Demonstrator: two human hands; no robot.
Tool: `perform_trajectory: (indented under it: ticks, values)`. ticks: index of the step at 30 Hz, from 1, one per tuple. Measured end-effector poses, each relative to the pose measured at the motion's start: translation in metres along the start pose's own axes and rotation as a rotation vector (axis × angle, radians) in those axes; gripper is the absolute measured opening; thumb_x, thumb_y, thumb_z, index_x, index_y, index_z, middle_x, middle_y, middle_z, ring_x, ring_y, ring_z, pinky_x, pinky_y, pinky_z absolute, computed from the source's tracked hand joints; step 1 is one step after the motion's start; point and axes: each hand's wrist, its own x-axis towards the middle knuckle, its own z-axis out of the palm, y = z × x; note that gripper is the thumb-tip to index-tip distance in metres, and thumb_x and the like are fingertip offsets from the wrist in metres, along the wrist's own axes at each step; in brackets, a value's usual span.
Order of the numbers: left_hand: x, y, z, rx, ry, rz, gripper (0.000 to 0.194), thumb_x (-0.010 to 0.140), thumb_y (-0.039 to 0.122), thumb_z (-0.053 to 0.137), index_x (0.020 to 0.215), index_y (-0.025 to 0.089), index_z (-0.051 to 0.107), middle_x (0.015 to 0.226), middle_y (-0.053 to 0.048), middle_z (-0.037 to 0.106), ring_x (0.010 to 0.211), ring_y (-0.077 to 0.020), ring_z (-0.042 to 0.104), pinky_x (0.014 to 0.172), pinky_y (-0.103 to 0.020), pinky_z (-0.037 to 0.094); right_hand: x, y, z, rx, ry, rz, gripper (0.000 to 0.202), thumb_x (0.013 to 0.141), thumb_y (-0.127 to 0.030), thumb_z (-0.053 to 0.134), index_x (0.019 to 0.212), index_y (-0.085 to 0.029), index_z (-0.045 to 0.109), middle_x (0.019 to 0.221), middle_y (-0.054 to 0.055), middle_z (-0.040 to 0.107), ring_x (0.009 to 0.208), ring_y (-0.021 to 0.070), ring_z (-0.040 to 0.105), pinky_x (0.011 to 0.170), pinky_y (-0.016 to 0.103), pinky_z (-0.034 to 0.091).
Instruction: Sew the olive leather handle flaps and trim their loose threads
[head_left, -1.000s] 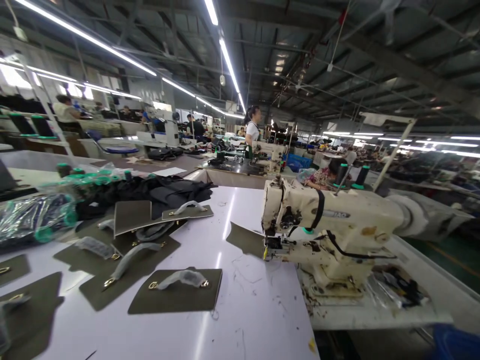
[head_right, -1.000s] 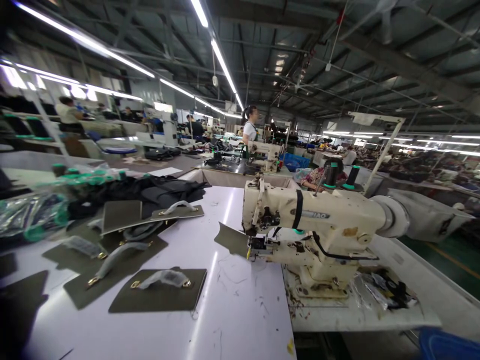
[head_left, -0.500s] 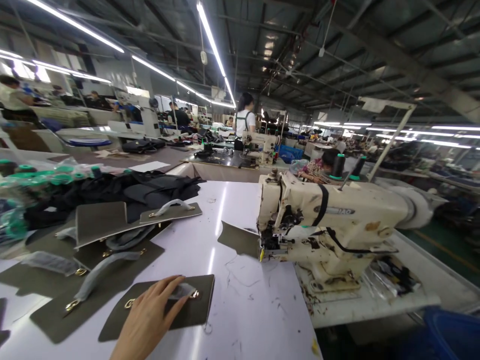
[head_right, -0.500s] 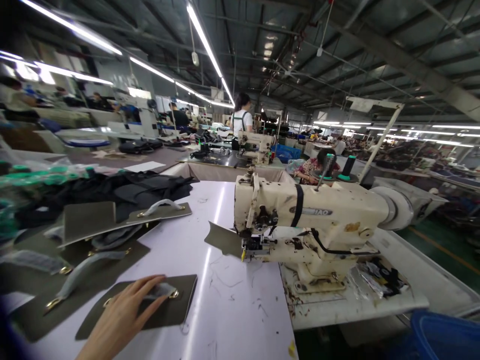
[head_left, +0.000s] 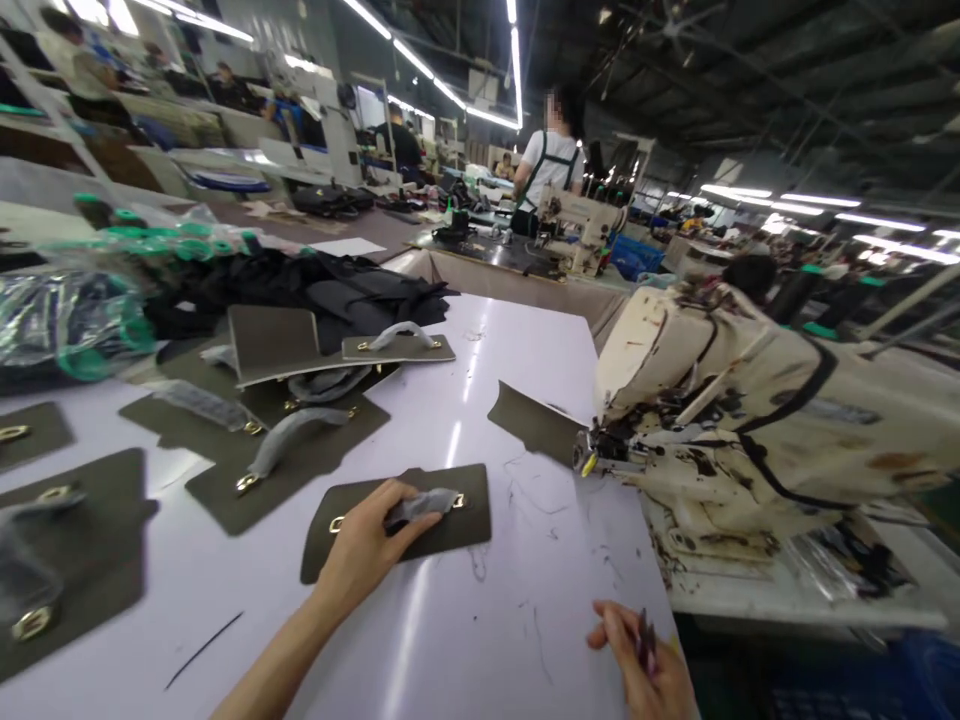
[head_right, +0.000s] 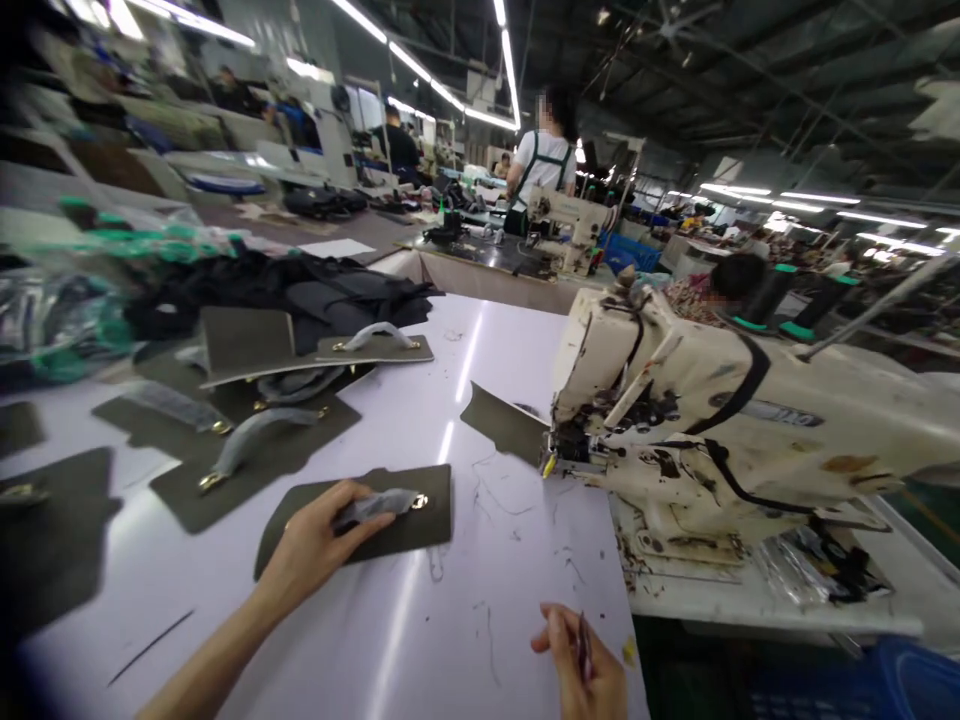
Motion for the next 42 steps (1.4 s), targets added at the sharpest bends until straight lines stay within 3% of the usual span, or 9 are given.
perform_trajectory:
  ticks: [7,12,15,17,20,22,26,35,42]
  values:
    - [-0.025,0.044,-0.010,-0.210,0.099,-0.037,0.020,0.087,0.037,0.067,0.081,0.019,0.061,0.077,-0.002,0.058,0.068,-0.0140,0.051,0.061,-0.027,0.039,0.007,-0.033,0.047,0.120,-0.189,-0.005,0.055,0.078,-0.065,0.066,0.105,-0.018,0.077,0.105,0.012,0.076,0.107,0.0304,0.068,0.089,0.031,0.054]
    - [-0.030,0.070,-0.008,-0.258,0.154,-0.003,0.015,0.086,0.028,0.070,0.077,0.019,0.061,0.070,0.001,0.054,0.060,-0.0117,0.047,0.055,-0.026,0.035,0.021,-0.047,0.061,0.202,-0.331,-0.029,0.054,0.086,-0.054,0.065,0.127,-0.019,0.067,0.126,0.011,0.068,0.112,0.0268,0.064,0.087,0.029,0.053]
    - [-0.028,0.079,-0.003,-0.281,0.129,0.085,0.011,0.083,0.021,0.072,0.079,0.020,0.062,0.069,0.001,0.056,0.059,-0.0109,0.048,0.054,-0.026,0.034,0.023,-0.052,0.065,0.307,-0.302,0.013,0.048,0.087,-0.050,0.064,0.121,-0.016,0.069,0.115,0.011,0.071,0.109,0.0246,0.064,0.088,0.027,0.050]
    - [-0.025,0.083,-0.003,-0.295,0.094,0.129,0.009,0.083,0.017,0.072,0.081,0.020,0.063,0.069,0.001,0.057,0.060,-0.0108,0.048,0.053,-0.025,0.034,0.022,-0.053,0.065,0.345,-0.268,0.064,0.041,0.087,-0.049,0.065,0.106,-0.013,0.072,0.092,0.008,0.072,0.089,0.0204,0.065,0.076,0.024,0.049]
    - [-0.018,0.085,-0.005,-0.296,0.054,0.168,0.010,0.082,0.012,0.072,0.085,0.019,0.065,0.071,0.001,0.057,0.060,-0.0103,0.050,0.053,-0.024,0.035,0.018,-0.053,0.063,0.399,-0.273,0.138,0.035,0.086,-0.047,0.068,0.087,-0.013,0.069,0.060,-0.002,0.056,0.057,0.0113,0.050,0.054,0.021,0.039]
    - [-0.013,0.085,-0.008,-0.282,0.045,0.171,0.012,0.082,0.009,0.070,0.086,0.019,0.066,0.073,0.001,0.058,0.062,-0.0098,0.052,0.054,-0.023,0.037,0.015,-0.052,0.061,0.446,-0.298,0.175,0.032,0.085,-0.045,0.070,0.083,-0.013,0.067,0.051,-0.007,0.042,0.048,0.0077,0.036,0.048,0.021,0.031]
    - [-0.005,0.084,-0.011,-0.264,0.063,0.127,0.017,0.081,0.004,0.066,0.086,0.020,0.069,0.077,0.001,0.060,0.067,-0.0100,0.056,0.059,-0.023,0.041,0.009,-0.052,0.062,0.514,-0.338,0.224,0.029,0.083,-0.042,0.072,0.085,-0.014,0.068,0.049,-0.010,0.028,0.044,0.0055,0.018,0.042,0.021,0.022]
    - [0.005,0.082,-0.009,-0.258,0.046,-0.008,0.021,0.080,0.005,0.067,0.089,0.023,0.072,0.079,0.002,0.063,0.067,-0.0101,0.057,0.058,-0.024,0.039,0.003,-0.057,0.064,0.578,-0.390,0.291,0.039,0.081,-0.043,0.075,0.103,-0.011,0.073,0.051,-0.010,0.026,0.046,0.0056,0.016,0.041,0.020,0.021]
    - [0.007,0.090,-0.018,-0.284,-0.003,0.252,0.023,0.081,0.004,0.066,0.095,0.021,0.072,0.083,-0.001,0.065,0.070,-0.0104,0.061,0.060,-0.022,0.046,0.004,-0.053,0.060,0.601,-0.384,0.271,0.043,0.082,-0.042,0.075,0.114,-0.013,0.070,0.056,-0.009,0.026,0.050,0.0059,0.010,0.042,0.023,0.011]
